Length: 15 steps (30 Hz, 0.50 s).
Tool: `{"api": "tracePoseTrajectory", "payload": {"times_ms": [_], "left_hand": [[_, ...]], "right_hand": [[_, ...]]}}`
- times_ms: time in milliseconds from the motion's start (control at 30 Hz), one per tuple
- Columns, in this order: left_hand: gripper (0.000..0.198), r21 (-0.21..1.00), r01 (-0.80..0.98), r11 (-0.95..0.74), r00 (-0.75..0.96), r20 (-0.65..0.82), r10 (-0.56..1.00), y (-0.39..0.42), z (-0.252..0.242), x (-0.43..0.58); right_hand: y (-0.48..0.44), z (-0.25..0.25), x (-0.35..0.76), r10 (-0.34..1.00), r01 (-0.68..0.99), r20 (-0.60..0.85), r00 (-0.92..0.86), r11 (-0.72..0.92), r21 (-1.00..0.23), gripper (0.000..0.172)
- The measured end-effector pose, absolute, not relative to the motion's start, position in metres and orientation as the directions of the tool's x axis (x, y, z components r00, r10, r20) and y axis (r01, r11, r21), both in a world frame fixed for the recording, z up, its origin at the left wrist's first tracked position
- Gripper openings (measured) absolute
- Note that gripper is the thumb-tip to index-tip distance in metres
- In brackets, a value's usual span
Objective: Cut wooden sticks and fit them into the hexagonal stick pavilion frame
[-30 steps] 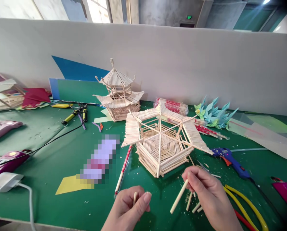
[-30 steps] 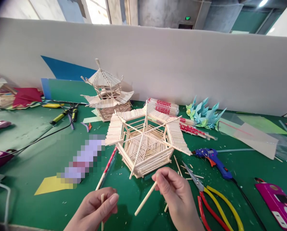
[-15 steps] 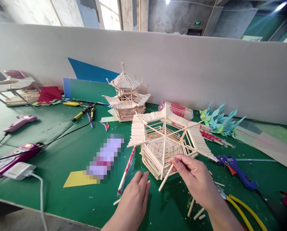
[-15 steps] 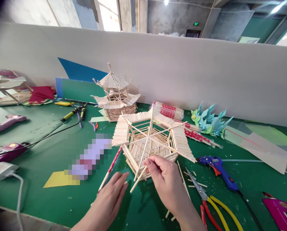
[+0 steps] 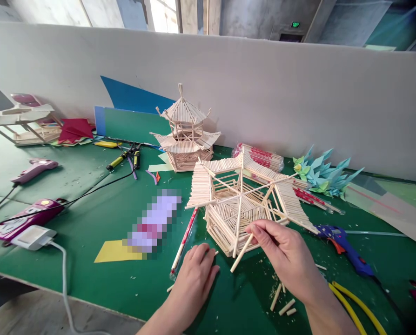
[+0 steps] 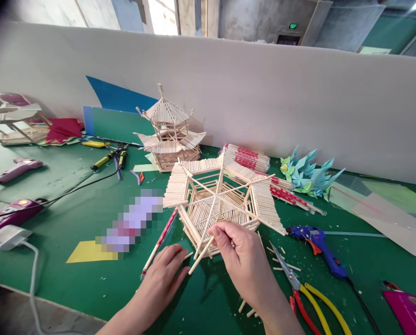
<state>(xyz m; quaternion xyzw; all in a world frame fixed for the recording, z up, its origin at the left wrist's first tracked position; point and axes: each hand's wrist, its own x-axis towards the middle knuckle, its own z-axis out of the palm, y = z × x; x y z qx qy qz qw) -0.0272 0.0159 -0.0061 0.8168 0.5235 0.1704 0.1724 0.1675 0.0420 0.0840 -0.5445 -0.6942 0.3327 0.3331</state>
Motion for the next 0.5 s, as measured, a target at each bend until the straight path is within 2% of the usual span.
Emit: {"api": "tracePoseTrajectory", "payload": {"times_ms": [100, 167, 267, 333, 433, 500], "left_hand": [[0.022, 0.640, 0.656, -0.400, 0.278, 0.288, 0.916, 0.005, 0.016, -0.027], [0.019, 0.782, 0.521, -0.342, 0.141, 0.317, 0.938, 0.000, 0.038, -0.022], [0.016, 0.901, 0.394, -0.182, 0.097, 0.156, 0.983, 0.001, 0.068, -0.012], [0.018, 0.948, 0.314, -0.053, 0.167, -0.001, 0.986, 0.007, 0.080, -0.007], [0.025, 0.972, 0.159, 0.171, 0.270, -0.209, 0.940, 0.016, 0.085, -0.003], [0.029, 0.957, 0.100, 0.273, 0.299, -0.290, 0.909, 0.020, 0.084, -0.002]], "right_hand": [[0.043, 0.085, 0.167, 0.971, 0.527, 0.114, -0.211, 0.212, -0.823, 0.024], [0.043, 0.086, 0.165, 0.962, 0.514, 0.125, -0.243, 0.237, -0.824, 0.023], [0.043, 0.090, 0.160, 0.948, 0.503, 0.115, -0.296, 0.257, -0.825, 0.025], [0.044, 0.093, 0.157, 0.944, 0.500, 0.093, -0.316, 0.249, -0.829, 0.026], [0.045, 0.096, 0.155, 0.947, 0.499, 0.065, -0.315, 0.223, -0.838, 0.028], [0.045, 0.097, 0.154, 0.949, 0.495, 0.071, -0.308, 0.223, -0.840, 0.028]]}}
